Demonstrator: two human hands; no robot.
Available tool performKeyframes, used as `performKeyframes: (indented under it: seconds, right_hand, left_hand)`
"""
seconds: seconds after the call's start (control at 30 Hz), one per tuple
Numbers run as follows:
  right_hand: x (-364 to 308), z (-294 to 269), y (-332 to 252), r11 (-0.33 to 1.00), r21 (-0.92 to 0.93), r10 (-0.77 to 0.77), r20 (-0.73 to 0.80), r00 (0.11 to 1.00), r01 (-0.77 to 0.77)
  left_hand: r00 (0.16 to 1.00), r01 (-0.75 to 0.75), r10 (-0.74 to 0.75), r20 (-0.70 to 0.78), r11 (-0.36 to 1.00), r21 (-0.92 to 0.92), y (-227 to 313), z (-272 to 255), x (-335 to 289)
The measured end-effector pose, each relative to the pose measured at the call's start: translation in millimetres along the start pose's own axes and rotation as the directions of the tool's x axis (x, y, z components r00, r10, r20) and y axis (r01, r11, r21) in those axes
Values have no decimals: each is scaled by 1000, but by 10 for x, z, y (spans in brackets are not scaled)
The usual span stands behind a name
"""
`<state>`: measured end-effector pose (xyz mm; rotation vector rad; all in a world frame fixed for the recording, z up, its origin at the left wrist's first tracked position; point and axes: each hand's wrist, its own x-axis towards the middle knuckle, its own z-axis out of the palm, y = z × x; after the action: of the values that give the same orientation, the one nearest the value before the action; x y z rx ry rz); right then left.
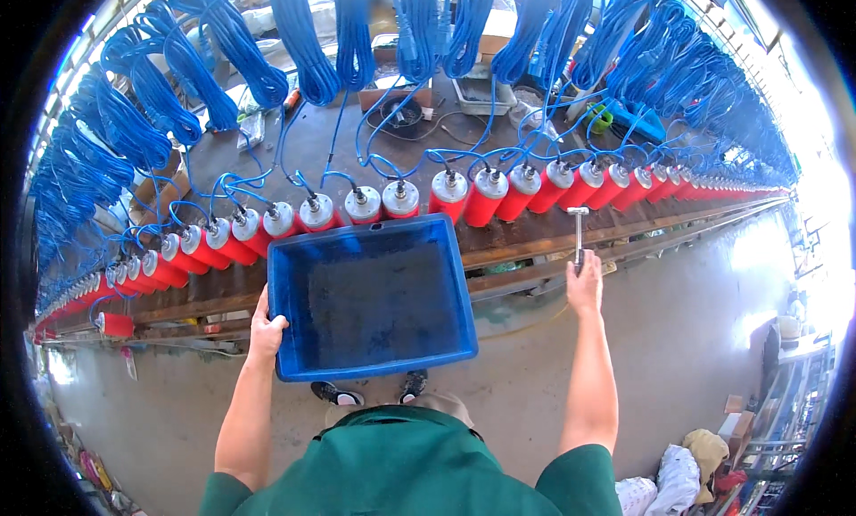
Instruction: The person takes red cylindrical objects from a row, dips them into a blue container of liquid, uses a tool to clean the interior, and rinses them with a sprayer.
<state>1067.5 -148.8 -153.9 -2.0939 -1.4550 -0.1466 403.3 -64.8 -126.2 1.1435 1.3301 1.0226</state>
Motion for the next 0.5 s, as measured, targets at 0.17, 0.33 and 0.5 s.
performKeyframes:
  seconds: [0.17,0.33,0.5]
  right_hand:
    - [-139,570,-130,995,-20,99,342,935,-98]
    - [-199,1012,-653,980,19,170,415,894,-196]
    - [-25,1239,-944,953,-185,300,465,833,-240]
  left_hand:
    - [999,-40,39,16,999,28,-82,61,54]
    - [999,6,-3,-32,996,92,24,130,-1]
    - [997,-51,55,-45,995,86,-126,18,-27]
